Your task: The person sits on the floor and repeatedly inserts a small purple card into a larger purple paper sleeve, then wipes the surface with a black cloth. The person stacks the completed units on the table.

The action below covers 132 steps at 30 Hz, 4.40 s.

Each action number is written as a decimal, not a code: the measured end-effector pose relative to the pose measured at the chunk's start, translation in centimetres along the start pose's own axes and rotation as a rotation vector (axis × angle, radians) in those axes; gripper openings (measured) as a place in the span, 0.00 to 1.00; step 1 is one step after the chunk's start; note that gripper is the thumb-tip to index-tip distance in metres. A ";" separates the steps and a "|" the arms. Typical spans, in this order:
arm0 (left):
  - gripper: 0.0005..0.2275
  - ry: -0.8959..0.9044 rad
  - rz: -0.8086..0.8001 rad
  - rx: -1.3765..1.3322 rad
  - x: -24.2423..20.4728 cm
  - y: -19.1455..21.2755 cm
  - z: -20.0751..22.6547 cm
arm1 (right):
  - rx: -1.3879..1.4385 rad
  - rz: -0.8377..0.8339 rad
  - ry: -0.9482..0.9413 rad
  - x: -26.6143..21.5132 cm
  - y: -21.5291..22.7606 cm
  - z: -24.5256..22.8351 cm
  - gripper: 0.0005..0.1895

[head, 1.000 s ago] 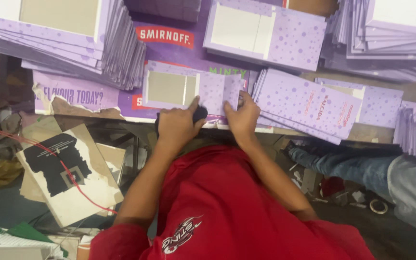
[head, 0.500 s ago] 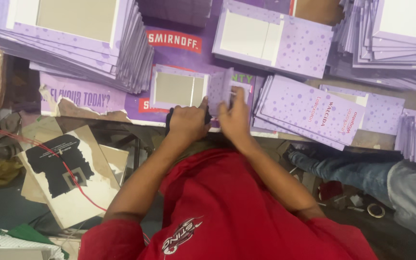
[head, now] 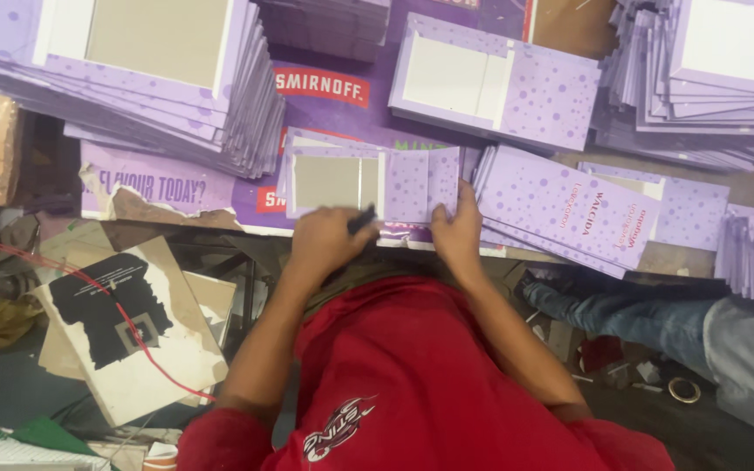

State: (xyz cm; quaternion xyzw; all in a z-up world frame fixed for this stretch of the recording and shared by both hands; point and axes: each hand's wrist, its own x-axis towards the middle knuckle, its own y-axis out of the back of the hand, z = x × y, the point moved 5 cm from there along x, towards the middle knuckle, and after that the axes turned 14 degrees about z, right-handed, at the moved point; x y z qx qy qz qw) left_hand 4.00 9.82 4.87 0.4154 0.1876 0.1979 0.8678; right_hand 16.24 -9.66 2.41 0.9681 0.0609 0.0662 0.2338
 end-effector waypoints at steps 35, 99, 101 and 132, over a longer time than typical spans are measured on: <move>0.26 0.271 0.062 0.274 0.7 1.3 -5.6 | -0.341 0.007 0.087 6.0 -8.5 -1.9 0.06; 0.30 -0.296 -0.045 0.266 1.7 -3.9 -0.5 | 0.374 -0.466 -0.498 3.8 -4.0 0.1 0.20; 0.24 -0.306 -0.074 0.316 1.7 -4.5 -1.1 | 0.203 -0.552 -0.320 2.2 -4.8 -2.3 0.29; 0.27 -0.276 0.164 0.548 1.0 -2.7 1.3 | -0.524 -0.148 0.188 -1.0 1.5 -2.1 0.14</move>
